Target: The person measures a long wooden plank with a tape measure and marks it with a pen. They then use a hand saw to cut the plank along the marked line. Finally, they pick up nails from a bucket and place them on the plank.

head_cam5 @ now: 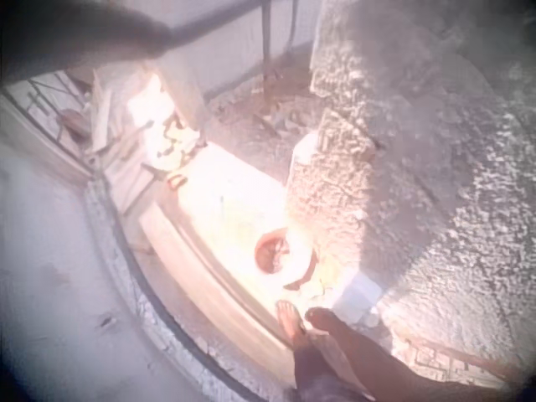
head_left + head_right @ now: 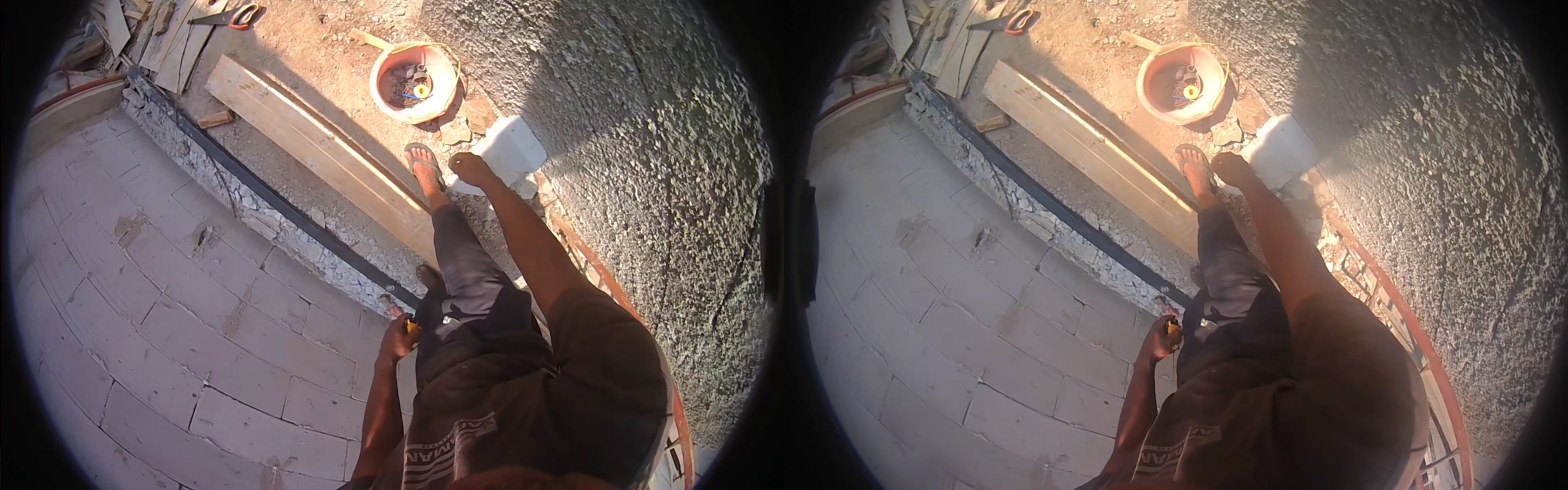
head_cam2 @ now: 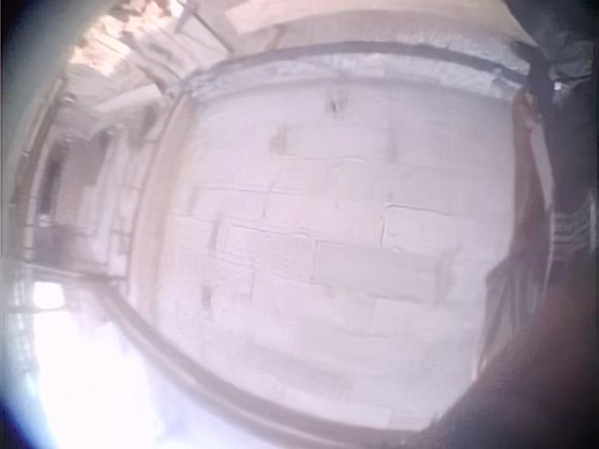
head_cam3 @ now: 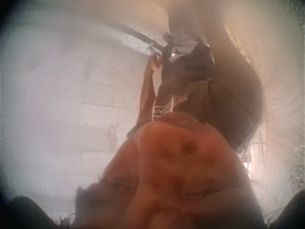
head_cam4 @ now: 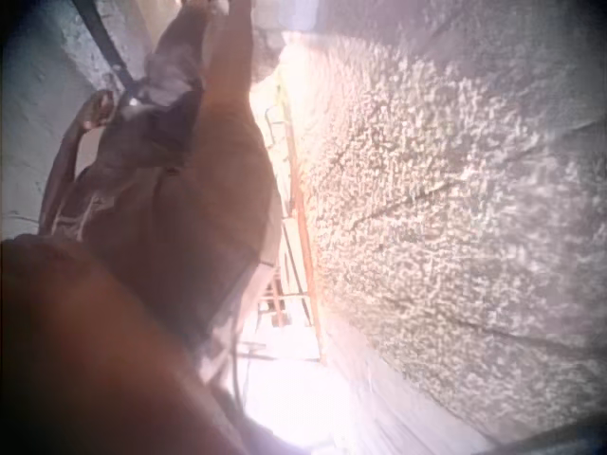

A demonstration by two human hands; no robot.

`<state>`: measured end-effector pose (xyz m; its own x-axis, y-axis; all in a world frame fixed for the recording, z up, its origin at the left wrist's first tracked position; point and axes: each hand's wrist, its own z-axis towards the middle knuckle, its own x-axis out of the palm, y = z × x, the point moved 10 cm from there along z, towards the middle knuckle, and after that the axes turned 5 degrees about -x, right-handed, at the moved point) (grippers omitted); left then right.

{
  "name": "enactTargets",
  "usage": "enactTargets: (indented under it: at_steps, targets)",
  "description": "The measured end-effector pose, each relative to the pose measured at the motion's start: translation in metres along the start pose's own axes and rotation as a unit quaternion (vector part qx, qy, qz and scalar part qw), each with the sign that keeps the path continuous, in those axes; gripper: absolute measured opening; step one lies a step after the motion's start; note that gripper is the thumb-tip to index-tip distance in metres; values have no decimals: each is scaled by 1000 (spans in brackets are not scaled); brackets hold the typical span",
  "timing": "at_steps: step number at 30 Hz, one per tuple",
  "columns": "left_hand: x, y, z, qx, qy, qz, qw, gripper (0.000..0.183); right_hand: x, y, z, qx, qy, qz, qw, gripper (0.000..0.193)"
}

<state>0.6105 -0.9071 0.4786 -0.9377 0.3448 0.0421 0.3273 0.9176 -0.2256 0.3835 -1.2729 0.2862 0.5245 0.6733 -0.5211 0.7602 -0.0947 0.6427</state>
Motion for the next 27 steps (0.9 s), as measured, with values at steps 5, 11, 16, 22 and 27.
enactTargets:
  at_steps: [5,11,16,22,27]
  targets:
    - [-33,-104,12,-45,-72,-264,961,57,3,-42,158,129,37,-14,991,44]
    - [-50,-143,48,-86,-74,-382,917,60,58,-63,287,25,68,-274,959,21]
    - [-23,-101,60,-191,-61,-373,906,59,121,-92,351,-34,33,-294,955,29]
    - [4,-64,70,-271,-40,-338,900,53,148,-97,361,-46,51,-395,916,34]
    - [-13,-86,72,-198,-67,-310,928,50,55,-25,313,-212,-235,-83,945,21]
